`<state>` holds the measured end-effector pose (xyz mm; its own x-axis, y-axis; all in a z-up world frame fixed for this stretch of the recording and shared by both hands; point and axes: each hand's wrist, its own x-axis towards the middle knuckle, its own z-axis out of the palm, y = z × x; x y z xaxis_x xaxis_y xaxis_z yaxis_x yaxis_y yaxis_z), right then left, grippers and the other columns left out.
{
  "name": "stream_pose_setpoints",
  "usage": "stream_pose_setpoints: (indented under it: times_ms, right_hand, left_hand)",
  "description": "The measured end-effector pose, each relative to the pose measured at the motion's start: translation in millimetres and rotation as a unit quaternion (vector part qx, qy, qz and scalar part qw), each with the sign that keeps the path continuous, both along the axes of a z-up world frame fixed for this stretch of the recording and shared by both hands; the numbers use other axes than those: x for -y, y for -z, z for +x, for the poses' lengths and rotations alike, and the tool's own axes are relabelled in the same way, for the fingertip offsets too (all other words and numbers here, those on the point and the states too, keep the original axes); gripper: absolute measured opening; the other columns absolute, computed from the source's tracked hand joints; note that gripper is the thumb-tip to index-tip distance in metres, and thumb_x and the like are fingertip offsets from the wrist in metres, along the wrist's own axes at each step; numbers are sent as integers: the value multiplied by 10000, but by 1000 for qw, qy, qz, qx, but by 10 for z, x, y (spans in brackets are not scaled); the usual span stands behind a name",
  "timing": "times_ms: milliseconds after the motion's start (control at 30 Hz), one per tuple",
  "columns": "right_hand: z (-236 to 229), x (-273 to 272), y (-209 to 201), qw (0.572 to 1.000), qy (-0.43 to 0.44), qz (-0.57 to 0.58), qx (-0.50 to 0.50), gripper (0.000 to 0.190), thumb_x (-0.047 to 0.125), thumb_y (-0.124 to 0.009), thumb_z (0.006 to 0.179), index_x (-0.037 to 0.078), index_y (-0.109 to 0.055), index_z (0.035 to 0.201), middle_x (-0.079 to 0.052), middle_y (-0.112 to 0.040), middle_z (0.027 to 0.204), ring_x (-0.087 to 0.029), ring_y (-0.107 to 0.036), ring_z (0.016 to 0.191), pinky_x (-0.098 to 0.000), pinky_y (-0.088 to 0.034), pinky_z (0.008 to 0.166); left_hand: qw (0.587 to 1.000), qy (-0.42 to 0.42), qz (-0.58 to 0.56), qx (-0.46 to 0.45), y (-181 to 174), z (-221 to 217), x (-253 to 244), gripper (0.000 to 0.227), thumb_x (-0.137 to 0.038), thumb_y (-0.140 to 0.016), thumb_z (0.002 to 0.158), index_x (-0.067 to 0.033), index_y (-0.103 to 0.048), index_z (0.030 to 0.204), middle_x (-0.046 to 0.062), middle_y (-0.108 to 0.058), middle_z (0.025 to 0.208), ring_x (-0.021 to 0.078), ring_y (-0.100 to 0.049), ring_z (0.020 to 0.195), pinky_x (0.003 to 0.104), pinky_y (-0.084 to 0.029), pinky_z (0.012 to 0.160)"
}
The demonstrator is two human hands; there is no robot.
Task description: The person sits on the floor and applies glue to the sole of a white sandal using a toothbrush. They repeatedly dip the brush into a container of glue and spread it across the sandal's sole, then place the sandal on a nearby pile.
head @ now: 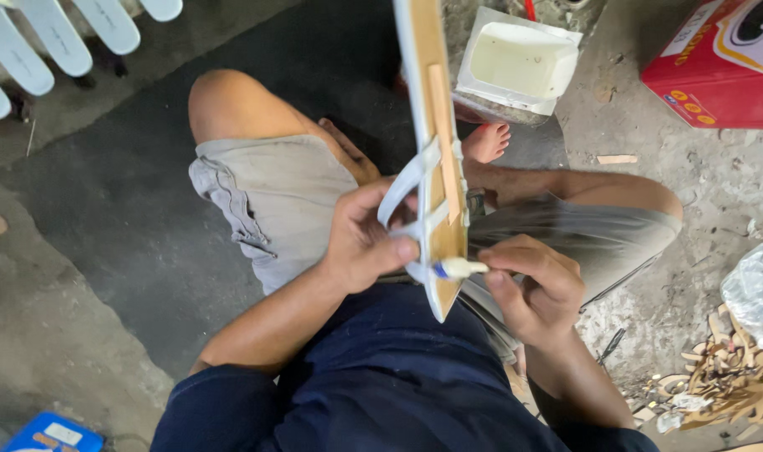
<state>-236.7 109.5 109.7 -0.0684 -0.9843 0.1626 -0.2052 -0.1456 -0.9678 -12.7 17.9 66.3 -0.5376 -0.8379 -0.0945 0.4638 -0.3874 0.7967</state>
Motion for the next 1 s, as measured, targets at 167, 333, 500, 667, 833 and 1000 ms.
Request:
stream_pose_setpoints:
  times_ms: [167, 333, 500, 667, 833, 1000]
  right_hand:
    - [87, 59, -31, 990, 112, 62, -56, 101, -42, -664, 990, -33, -658, 1090, -84, -680, 882, -93, -554, 712, -228, -432, 632]
    - [141, 101, -96, 995, 87, 39, -38, 105, -50, -654, 1000, -25, -642, 1102, -99, -696, 974, -122, -597, 781, -232, -467, 697]
    - [-3, -34, -58, 999, 3, 35, 12, 98, 37, -675, 997, -2, -663, 1086, -132, -722, 993, -132, -652, 796, -265, -512, 719]
    - [-227, -46, 151, 830, -15, 42, 556, 308, 262, -594, 1183, -25, -673, 1101, -139, -708, 982, -185, -648, 844, -326, -522, 777]
    - [-27, 223, 592, 828, 185, 260, 461, 365, 244, -569, 1021, 65, -582, 1339, -99, -667, 1251, -225, -658, 1131, -407, -531, 992]
    - [207, 275, 790, 739, 105, 224, 627, 492, 353, -572, 997, 58, -575, 1391, -103, -656, 1342, -246, -653, 1191, -430, -512, 999]
  left_hand:
    - [990, -10, -139, -12, -69, 4, 52, 454, -303, -872, 833, 14, -677, 1092, 43, -618, 969, 64, -498, 735, 200, -382, 650]
    - [975, -27, -218, 28, -101, -50, 103, 423, -289, -884, 820, 10, -669, 1027, 49, -591, 892, 104, -514, 730, 244, -391, 657]
    - [977, -52, -200, 54, -73, -63, 92, 376, -268, -874, 869, -2, -658, 1024, 47, -592, 945, 129, -555, 833, 262, -441, 767]
    - [993, -41, -104, 32, 50, -66, -3, 231, -194, -822, 965, -55, -639, 989, 62, -607, 1127, 160, -587, 1043, 306, -464, 979]
    - [986, 5, -142, 84, 167, -136, -81, 262, -183, -882, 905, -66, -700, 1052, 57, -718, 1155, 178, -686, 1101, 360, -528, 1014]
    - [879, 19, -414, 233, 3, -313, 16, 453, -215, -864, 881, -114, -679, 1281, 73, -689, 1301, 227, -646, 1206, 426, -465, 1046]
